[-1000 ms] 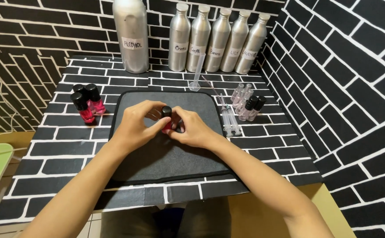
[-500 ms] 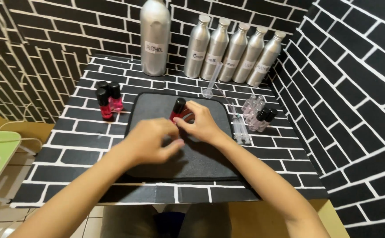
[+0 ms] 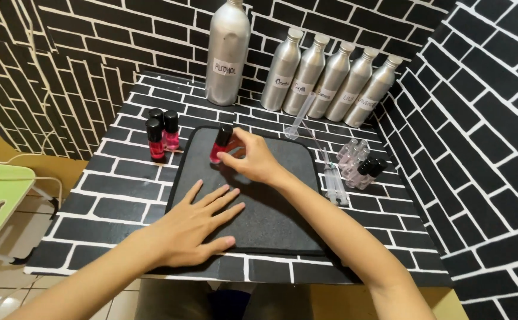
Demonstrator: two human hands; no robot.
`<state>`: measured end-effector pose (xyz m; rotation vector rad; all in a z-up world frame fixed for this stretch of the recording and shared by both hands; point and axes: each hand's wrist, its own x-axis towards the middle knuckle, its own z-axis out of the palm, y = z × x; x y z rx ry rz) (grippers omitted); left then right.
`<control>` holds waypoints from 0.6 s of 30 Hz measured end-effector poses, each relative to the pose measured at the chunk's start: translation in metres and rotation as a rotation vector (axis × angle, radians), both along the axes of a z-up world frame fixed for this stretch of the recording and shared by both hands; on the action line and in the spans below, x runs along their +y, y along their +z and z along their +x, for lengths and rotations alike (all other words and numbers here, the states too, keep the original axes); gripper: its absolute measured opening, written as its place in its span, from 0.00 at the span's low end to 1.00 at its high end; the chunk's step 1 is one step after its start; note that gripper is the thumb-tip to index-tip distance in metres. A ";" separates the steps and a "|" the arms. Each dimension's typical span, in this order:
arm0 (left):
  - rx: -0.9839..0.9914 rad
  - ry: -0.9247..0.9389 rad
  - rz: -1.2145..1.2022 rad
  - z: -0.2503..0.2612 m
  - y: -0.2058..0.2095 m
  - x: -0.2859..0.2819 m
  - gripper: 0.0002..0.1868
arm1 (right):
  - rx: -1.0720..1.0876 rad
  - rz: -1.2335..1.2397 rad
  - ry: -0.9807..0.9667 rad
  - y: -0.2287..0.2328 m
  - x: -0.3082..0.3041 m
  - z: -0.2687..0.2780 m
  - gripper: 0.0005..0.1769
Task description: The person opens a small clear bottle, then uses a syringe to draw pink liquid from a large silver bottle labeled Orchid. The liquid is transferred into the small bottle, which is then capped.
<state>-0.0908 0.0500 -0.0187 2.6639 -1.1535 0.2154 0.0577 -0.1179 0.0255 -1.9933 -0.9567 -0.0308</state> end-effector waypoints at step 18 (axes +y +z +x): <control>0.287 0.117 0.085 -0.010 0.042 -0.021 0.37 | -0.012 0.193 -0.034 -0.044 -0.051 0.020 0.17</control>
